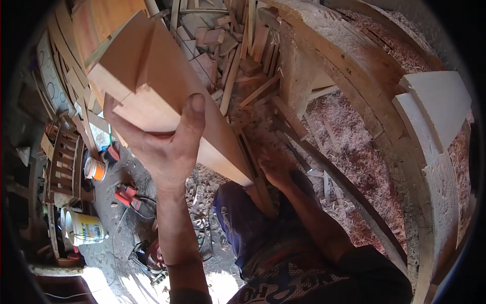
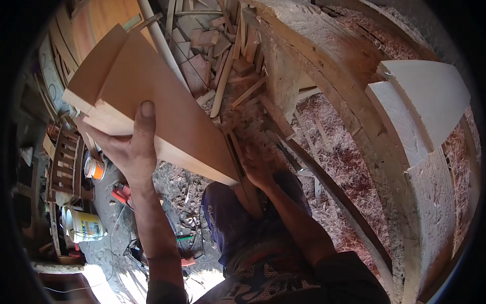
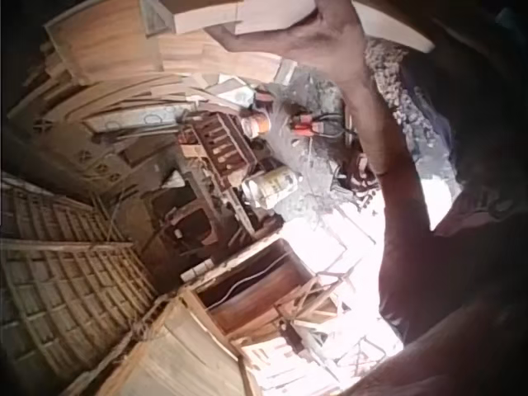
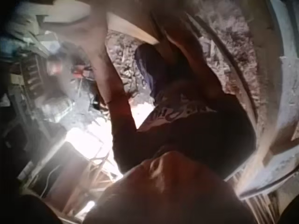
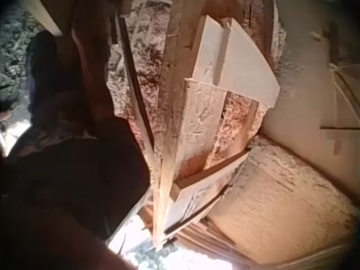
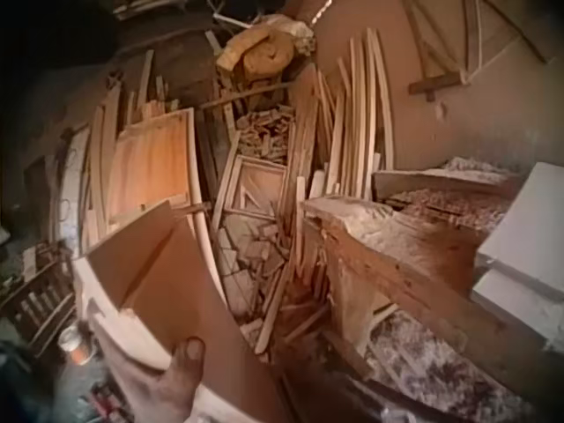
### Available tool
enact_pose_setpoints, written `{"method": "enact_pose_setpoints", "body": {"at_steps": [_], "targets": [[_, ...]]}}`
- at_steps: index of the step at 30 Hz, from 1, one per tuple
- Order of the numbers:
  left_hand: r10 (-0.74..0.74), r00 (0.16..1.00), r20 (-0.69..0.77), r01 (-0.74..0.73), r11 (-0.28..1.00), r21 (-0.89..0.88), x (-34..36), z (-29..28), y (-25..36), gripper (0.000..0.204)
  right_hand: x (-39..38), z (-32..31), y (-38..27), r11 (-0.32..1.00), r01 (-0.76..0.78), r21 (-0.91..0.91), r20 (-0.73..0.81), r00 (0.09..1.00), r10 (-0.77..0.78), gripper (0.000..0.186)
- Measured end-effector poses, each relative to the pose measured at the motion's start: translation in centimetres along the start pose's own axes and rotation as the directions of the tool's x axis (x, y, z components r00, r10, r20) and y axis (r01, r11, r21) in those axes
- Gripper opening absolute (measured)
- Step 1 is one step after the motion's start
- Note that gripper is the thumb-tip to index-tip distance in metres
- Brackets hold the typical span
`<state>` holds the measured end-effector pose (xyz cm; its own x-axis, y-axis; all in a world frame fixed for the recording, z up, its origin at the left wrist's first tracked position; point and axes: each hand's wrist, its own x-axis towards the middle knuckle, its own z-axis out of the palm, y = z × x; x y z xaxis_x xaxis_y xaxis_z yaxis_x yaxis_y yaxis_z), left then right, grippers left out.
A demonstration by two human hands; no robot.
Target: The person saws a wood plank by hand on a workbench, then handles and aligns two pieces of wood.
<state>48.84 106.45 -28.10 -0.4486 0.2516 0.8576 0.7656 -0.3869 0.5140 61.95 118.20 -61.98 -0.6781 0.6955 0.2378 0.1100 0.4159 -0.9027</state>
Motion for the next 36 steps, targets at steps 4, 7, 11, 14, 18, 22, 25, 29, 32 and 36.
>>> {"method": "enact_pose_setpoints", "body": {"at_steps": [4, 7, 11, 14, 18, 22, 25, 29, 32, 36], "targets": [[0.017, 0.999, -0.036, -0.014, 0.997, 0.076, -0.4, 1.7, 0.2, 0.086, -3.7, 3.1, 4.7, 0.977, -0.173, -0.122, 0.186, 0.963, 0.194, 0.068], [-0.018, 0.997, -0.079, 0.029, 0.990, 0.141, -0.5, 1.6, 0.5, 0.087, -4.2, 5.2, 7.2, 0.965, -0.263, -0.012, 0.148, 0.954, 0.261, 0.072], [-0.028, 0.995, -0.093, 0.046, 0.978, 0.205, -0.5, 1.4, 0.2, 0.092, -3.2, 5.8, 7.7, 0.706, -0.609, 0.362, 0.233, 0.792, 0.564, 0.080], [0.095, 0.995, -0.038, -0.072, 0.918, 0.390, -0.8, 0.4, -0.8, 0.095, -2.6, 6.5, 9.9, 0.662, -0.665, 0.347, 0.364, 0.746, 0.558, 0.085], [0.140, 0.987, -0.074, -0.103, 0.923, 0.371, -1.9, 0.7, -1.5, 0.094, -2.0, 5.8, 10.9, 0.674, -0.674, 0.302, 0.450, 0.724, 0.523, 0.083], [0.281, 0.958, 0.058, -0.264, 0.785, 0.560, -1.7, 1.1, -1.2, 0.090, -4.1, 5.4, 12.9, 0.699, -0.598, 0.392, 0.396, 0.796, 0.459, 0.080], [0.266, 0.957, 0.117, -0.280, 0.736, 0.616, -1.6, 1.5, -0.4, 0.090, -3.9, 4.5, 14.0, 0.586, -0.651, 0.483, 0.437, 0.759, 0.483, 0.084], [0.200, 0.979, 0.050, -0.195, 0.817, 0.543, -1.5, 2.0, -0.5, 0.098, -3.6, 4.1, 11.6, 0.614, -0.676, 0.407, 0.399, 0.736, 0.546, 0.082], [0.023, 0.997, -0.067, 0.002, 0.934, 0.356, -2.0, 2.2, -0.2, 0.103, -3.4, 4.2, 9.7, 0.648, -0.678, 0.347, 0.394, 0.732, 0.555, 0.080], [0.181, 0.982, 0.061, -0.191, 0.933, 0.306, -1.5, -0.2, -1.5, 0.096, -3.4, 4.7, 12.8, 0.742, -0.620, 0.256, 0.406, 0.765, 0.500, 0.076]]}}
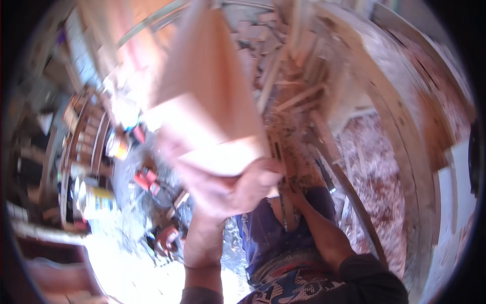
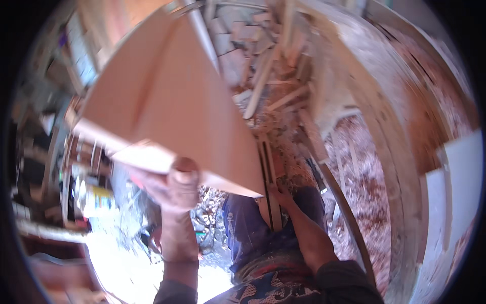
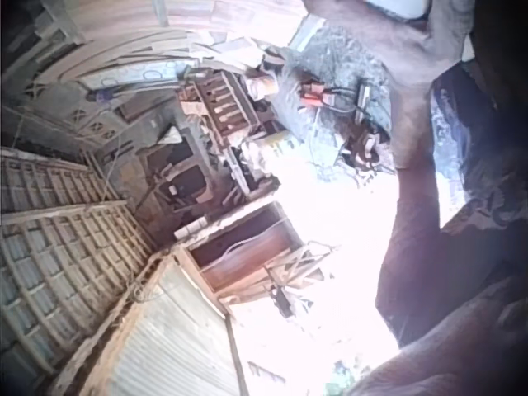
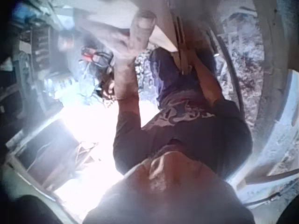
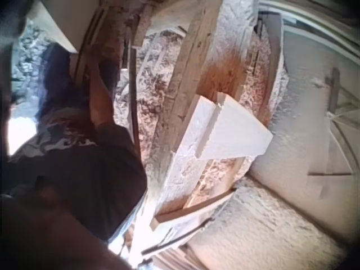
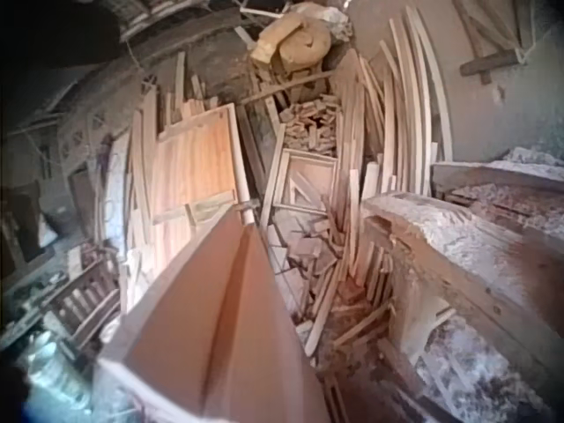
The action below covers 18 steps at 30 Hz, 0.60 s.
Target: The person saws a wood plank by hand on a workbench, then handles and aligns two pieces of wood.
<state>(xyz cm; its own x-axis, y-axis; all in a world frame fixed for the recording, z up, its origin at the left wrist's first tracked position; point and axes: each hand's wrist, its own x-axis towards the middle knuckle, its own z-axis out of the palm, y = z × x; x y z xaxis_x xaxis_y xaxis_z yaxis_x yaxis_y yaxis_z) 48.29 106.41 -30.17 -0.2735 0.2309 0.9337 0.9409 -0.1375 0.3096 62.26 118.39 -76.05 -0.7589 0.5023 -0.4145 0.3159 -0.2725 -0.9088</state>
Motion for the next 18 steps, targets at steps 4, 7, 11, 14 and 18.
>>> {"method": "enact_pose_setpoints", "body": {"at_steps": [4, 7, 11, 14, 18], "targets": [[0.136, 0.983, 0.124, -0.087, 0.936, -0.342, 2.3, 0.9, -1.2, 0.089, 0.6, -2.1, 1.4, 0.999, -0.021, -0.041, 0.039, 0.999, 0.023, 0.075], [0.207, 0.978, 0.037, -0.182, 0.920, -0.348, 2.9, 0.5, -2.1, 0.075, 1.0, -1.2, -0.6, 0.996, -0.090, -0.006, 0.067, 0.994, 0.090, 0.073], [0.112, 0.991, 0.076, -0.085, 0.953, -0.291, 2.9, -0.1, -0.8, 0.074, 0.8, -1.9, -2.1, 0.989, -0.128, 0.068, 0.034, 0.991, 0.126, 0.072], [0.084, 0.993, 0.085, -0.062, 0.970, -0.233, 2.7, -0.8, -0.3, 0.076, 0.9, -1.5, -3.3, 0.985, -0.140, 0.099, 0.051, 0.989, 0.136, 0.071], [0.109, 0.993, 0.040, -0.098, 0.972, -0.215, 2.7, -0.4, -0.6, 0.078, 0.9, -2.6, -5.2, 0.983, -0.130, 0.131, 0.017, 0.992, 0.129, 0.069]]}}
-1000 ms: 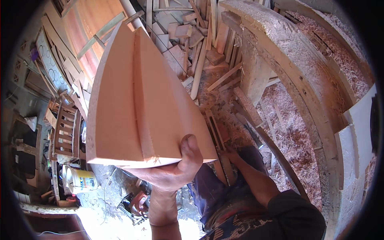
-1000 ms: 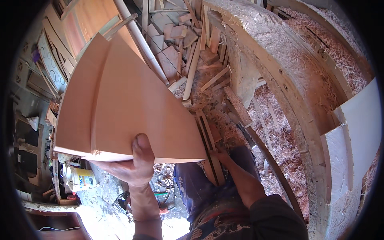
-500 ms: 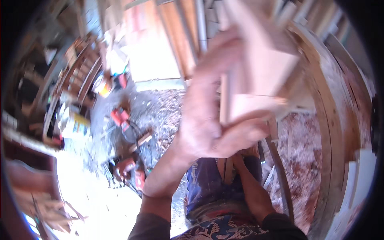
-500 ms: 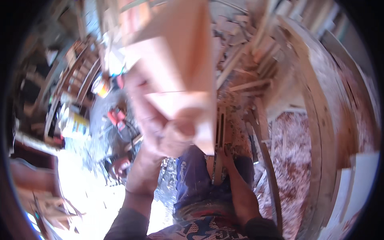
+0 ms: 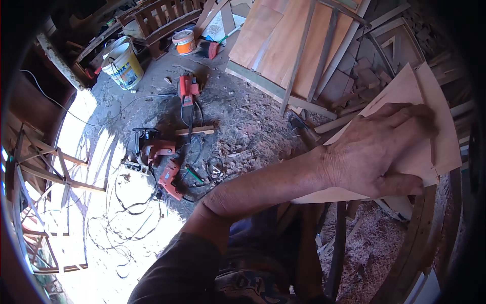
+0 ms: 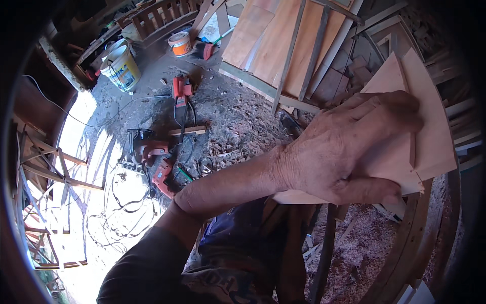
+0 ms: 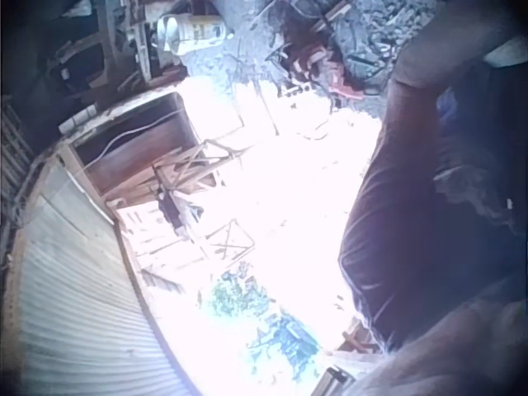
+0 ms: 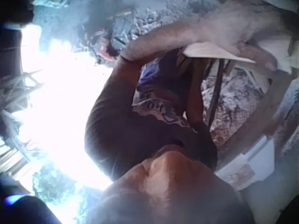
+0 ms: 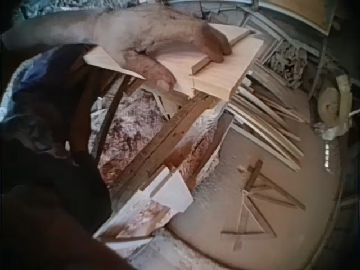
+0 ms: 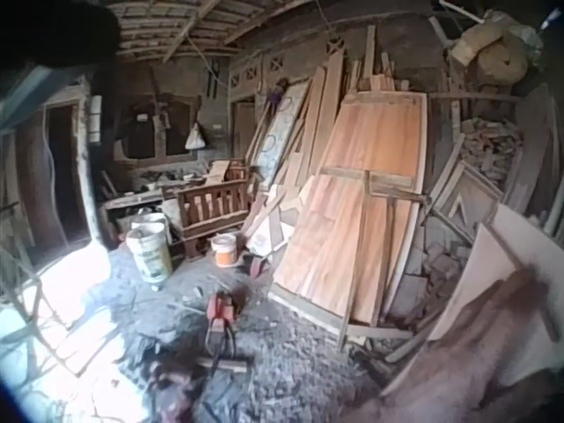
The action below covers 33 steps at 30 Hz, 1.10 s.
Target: The person saws a wood plank by hand on a workbench, then handles and aligns two pieces of wood.
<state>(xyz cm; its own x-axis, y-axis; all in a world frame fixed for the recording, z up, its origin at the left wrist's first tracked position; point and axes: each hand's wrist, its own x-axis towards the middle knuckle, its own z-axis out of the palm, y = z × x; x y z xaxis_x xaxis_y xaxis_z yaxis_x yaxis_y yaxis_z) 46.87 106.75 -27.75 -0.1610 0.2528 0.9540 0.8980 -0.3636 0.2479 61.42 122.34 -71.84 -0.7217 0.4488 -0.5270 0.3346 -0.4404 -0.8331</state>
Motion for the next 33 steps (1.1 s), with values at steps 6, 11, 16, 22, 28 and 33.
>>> {"method": "enact_pose_setpoints", "body": {"at_steps": [6, 11, 16, 22, 28, 33], "targets": [[-0.029, 0.999, -0.034, 0.030, 0.999, 0.026, -0.1, -0.3, 0.4, 0.074, 0.5, -0.1, -3.4, 0.998, 0.041, 0.056, -0.031, 0.999, -0.039, 0.066], [-0.049, 0.998, -0.028, 0.049, 0.999, 0.007, -0.1, -0.9, 0.5, 0.068, 0.6, 0.6, -5.9, 0.992, 0.078, 0.100, -0.043, 0.996, -0.074, 0.064], [-0.042, 0.998, 0.047, 0.043, 0.999, -0.028, 0.0, -1.0, -0.1, 0.076, -1.5, 0.3, -8.9, 0.978, 0.160, 0.134, -0.096, 0.984, -0.148, 0.063], [-0.097, 0.985, 0.140, 0.114, 0.987, -0.114, -1.2, -1.7, -0.3, 0.078, -12.1, 6.0, -21.7, 0.513, 0.833, 0.207, -0.032, 0.529, -0.848, 0.065], [-0.842, 0.518, 0.150, 0.738, 0.351, -0.576, -19.8, 2.6, -9.7, 0.075, -24.6, 16.5, -38.2, -0.222, 0.970, -0.102, 0.149, -0.206, -0.967, 0.061], [-0.938, -0.124, 0.324, 0.967, -0.187, -0.170, -37.3, 10.3, -12.8, 0.078, -23.8, 16.8, -41.8, -0.318, 0.909, -0.268, 0.305, -0.233, -0.923, 0.037]]}}
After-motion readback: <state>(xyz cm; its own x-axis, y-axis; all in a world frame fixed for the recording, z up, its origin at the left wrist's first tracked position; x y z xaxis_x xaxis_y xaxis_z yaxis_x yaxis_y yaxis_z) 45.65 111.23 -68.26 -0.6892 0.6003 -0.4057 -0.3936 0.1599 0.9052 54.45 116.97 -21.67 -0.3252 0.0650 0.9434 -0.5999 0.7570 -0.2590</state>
